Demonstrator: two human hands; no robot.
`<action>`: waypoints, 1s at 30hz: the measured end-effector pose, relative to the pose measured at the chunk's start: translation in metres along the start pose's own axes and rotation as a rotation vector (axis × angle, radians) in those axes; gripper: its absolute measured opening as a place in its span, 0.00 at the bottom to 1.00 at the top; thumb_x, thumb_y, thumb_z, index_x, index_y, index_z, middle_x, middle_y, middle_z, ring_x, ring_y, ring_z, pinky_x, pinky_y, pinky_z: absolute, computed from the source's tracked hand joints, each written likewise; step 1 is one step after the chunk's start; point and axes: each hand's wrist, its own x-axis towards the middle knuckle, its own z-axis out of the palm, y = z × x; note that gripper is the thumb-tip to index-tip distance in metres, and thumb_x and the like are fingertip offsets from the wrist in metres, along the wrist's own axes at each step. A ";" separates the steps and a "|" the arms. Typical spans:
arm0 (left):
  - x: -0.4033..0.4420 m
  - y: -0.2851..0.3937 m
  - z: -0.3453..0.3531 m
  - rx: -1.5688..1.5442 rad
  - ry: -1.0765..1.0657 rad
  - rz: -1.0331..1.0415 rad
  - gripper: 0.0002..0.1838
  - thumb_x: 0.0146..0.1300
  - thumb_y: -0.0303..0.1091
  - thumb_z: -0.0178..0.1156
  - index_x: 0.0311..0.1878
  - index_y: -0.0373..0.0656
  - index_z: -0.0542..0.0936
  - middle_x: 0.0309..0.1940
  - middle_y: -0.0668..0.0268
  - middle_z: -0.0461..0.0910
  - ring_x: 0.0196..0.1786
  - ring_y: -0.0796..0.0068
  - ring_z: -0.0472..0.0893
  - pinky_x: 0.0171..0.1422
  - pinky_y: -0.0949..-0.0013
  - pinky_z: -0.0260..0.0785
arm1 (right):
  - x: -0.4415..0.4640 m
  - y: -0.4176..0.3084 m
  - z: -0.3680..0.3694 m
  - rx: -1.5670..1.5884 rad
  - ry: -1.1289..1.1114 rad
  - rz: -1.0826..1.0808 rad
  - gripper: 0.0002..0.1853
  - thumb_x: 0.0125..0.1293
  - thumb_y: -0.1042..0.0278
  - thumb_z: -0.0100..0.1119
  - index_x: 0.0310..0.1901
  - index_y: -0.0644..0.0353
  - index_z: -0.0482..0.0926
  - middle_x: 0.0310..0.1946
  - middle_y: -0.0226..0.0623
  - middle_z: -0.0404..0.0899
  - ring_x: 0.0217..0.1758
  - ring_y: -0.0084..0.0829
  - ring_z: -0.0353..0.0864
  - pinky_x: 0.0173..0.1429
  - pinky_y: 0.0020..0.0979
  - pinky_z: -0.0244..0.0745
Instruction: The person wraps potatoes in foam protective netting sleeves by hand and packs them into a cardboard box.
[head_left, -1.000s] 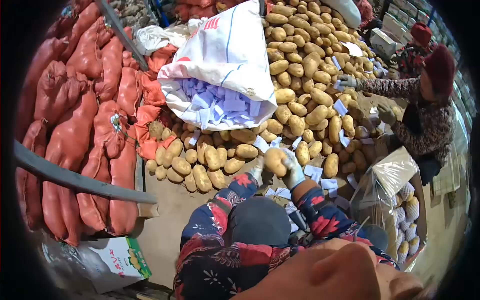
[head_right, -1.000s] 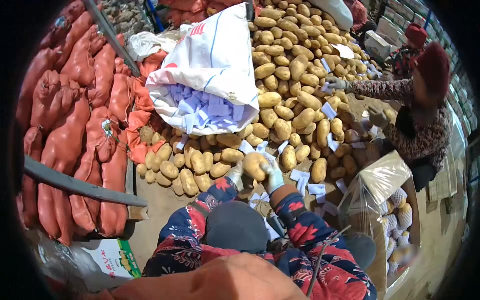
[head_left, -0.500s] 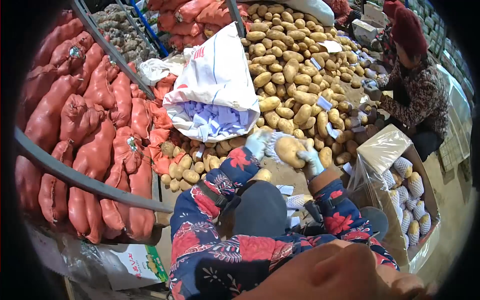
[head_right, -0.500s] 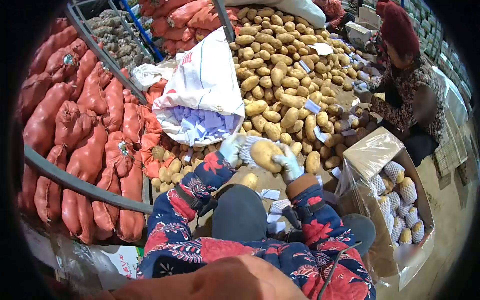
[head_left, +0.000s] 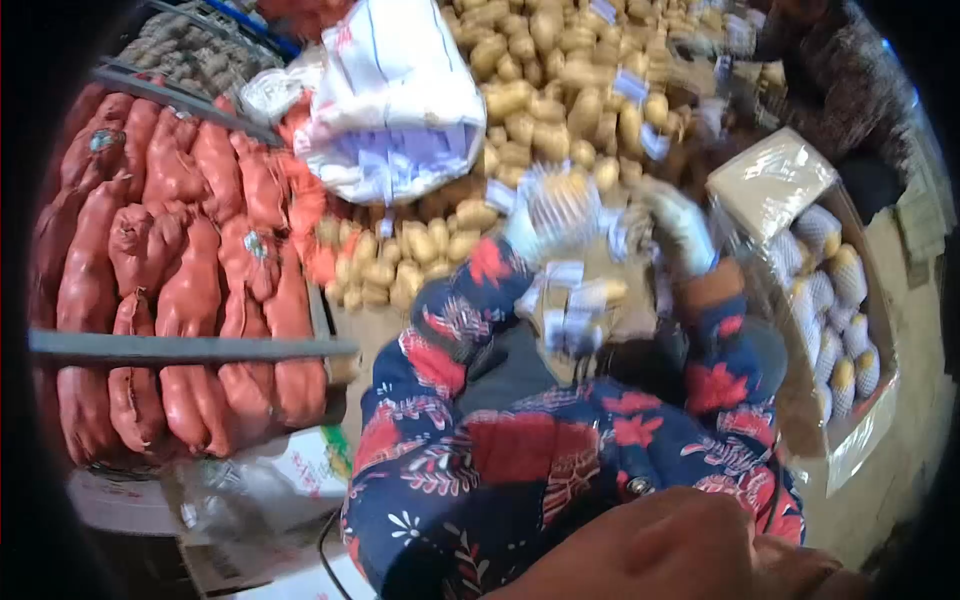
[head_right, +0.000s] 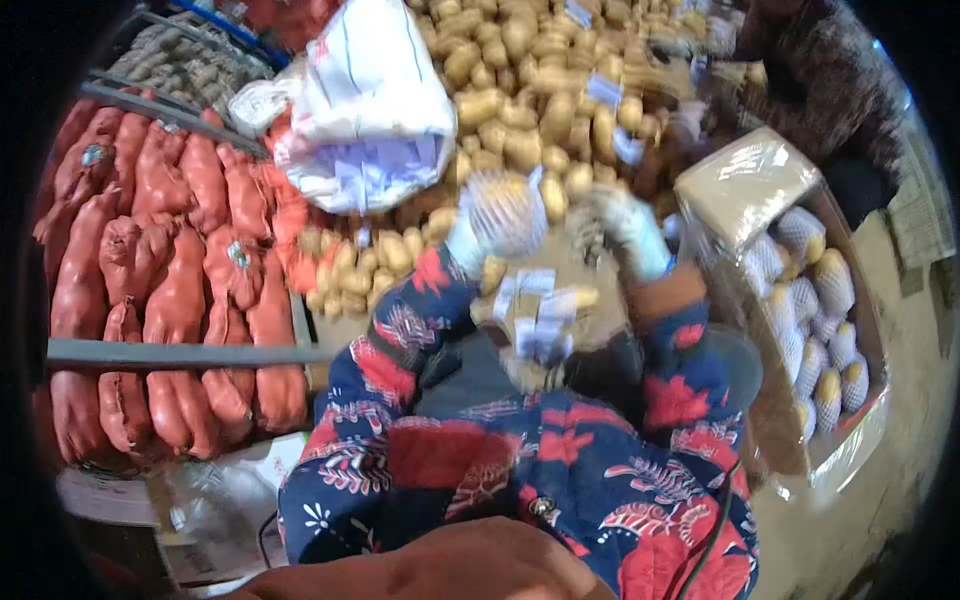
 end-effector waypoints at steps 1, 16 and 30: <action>-0.010 0.000 -0.027 0.444 -0.058 0.212 0.31 0.51 0.41 0.64 0.57 0.40 0.66 0.51 0.61 0.72 0.51 0.67 0.74 0.56 0.60 0.68 | 0.013 0.012 -0.021 -0.057 -0.005 -0.107 0.19 0.60 0.62 0.54 0.50 0.62 0.70 0.32 0.36 0.77 0.25 0.22 0.75 0.25 0.21 0.71; -0.043 0.033 -0.038 -0.106 0.443 0.180 0.28 0.57 0.37 0.58 0.59 0.41 0.63 0.56 0.57 0.68 0.59 0.58 0.67 0.63 0.48 0.59 | 0.031 0.259 -0.065 -1.968 -0.395 0.277 0.27 0.44 0.65 0.56 0.51 0.49 0.70 0.44 0.42 0.72 0.50 0.44 0.70 0.52 0.41 0.66; -0.027 0.017 -0.048 -0.080 0.272 0.079 0.28 0.58 0.36 0.56 0.61 0.40 0.61 0.56 0.58 0.67 0.60 0.60 0.66 0.64 0.53 0.59 | 0.074 0.199 -0.071 -0.088 0.218 0.117 0.35 0.47 0.70 0.63 0.58 0.66 0.62 0.51 0.38 0.70 0.52 0.32 0.70 0.56 0.29 0.64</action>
